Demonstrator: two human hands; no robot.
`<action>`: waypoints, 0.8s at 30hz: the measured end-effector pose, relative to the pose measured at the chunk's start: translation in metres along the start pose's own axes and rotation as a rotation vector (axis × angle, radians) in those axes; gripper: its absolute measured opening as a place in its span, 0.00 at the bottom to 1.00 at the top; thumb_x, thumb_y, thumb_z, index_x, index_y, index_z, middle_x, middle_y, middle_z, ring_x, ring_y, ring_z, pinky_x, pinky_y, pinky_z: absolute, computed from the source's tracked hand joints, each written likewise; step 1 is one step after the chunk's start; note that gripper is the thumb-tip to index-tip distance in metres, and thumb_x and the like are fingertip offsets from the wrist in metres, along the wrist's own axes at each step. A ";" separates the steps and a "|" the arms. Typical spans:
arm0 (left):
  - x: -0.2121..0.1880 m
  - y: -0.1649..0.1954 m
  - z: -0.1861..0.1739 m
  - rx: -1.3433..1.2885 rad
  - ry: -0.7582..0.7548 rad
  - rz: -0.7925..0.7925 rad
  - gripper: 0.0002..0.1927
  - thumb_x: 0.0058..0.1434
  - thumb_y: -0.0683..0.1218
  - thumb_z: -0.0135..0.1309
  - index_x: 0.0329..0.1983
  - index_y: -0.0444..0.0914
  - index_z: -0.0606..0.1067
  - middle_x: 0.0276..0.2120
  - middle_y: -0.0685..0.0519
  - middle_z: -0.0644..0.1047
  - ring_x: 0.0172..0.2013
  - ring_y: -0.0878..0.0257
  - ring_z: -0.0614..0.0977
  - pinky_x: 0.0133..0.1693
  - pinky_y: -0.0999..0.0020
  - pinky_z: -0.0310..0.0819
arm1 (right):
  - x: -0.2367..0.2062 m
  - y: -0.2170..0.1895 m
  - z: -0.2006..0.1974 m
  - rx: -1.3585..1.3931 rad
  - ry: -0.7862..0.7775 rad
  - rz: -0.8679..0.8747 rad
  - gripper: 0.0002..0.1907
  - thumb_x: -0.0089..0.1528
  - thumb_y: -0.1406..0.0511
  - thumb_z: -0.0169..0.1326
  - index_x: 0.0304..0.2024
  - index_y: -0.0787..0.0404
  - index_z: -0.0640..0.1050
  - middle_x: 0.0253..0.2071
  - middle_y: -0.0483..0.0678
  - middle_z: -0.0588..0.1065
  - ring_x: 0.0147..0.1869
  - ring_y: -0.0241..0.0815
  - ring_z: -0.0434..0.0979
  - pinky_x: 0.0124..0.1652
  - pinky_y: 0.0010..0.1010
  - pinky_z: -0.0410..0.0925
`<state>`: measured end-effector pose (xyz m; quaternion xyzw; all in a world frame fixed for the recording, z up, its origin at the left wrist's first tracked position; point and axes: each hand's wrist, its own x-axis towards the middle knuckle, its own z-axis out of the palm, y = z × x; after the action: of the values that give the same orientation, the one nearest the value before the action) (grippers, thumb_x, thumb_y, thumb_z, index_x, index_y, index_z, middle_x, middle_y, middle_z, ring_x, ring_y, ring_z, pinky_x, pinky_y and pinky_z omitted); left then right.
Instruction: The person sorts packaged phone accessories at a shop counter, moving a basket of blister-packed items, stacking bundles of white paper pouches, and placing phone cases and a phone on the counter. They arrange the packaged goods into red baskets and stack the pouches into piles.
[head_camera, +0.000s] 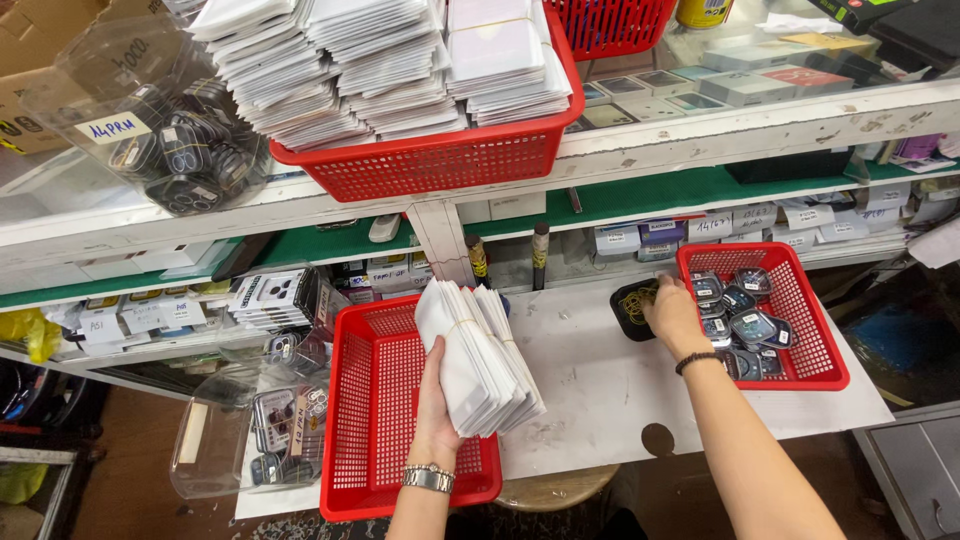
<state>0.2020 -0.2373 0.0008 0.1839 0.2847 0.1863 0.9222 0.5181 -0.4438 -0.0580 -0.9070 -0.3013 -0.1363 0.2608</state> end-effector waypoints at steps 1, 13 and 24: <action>0.000 -0.001 0.002 -0.019 -0.004 -0.008 0.36 0.63 0.62 0.50 0.68 0.36 0.68 0.59 0.45 0.76 0.54 0.52 0.80 0.54 0.57 0.77 | -0.005 -0.005 0.001 0.041 -0.038 0.022 0.16 0.54 0.64 0.66 0.39 0.66 0.79 0.36 0.61 0.80 0.42 0.59 0.81 0.44 0.43 0.74; -0.024 0.029 -0.013 -0.053 -0.020 0.013 0.38 0.64 0.64 0.48 0.68 0.35 0.66 0.59 0.42 0.76 0.54 0.50 0.81 0.55 0.55 0.76 | -0.039 -0.020 0.010 0.290 -0.129 0.244 0.08 0.56 0.67 0.64 0.37 0.64 0.81 0.32 0.54 0.81 0.36 0.50 0.83 0.40 0.37 0.74; -0.017 0.018 -0.010 -0.058 -0.024 0.009 0.36 0.65 0.64 0.47 0.68 0.36 0.67 0.58 0.44 0.77 0.54 0.52 0.81 0.54 0.57 0.77 | -0.098 -0.073 0.007 0.230 -0.173 0.139 0.20 0.55 0.68 0.59 0.50 0.64 0.73 0.46 0.61 0.71 0.47 0.61 0.72 0.48 0.47 0.68</action>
<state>0.1792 -0.2272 0.0086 0.1605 0.2671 0.1964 0.9297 0.3976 -0.4368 -0.0744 -0.8981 -0.2728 -0.0040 0.3449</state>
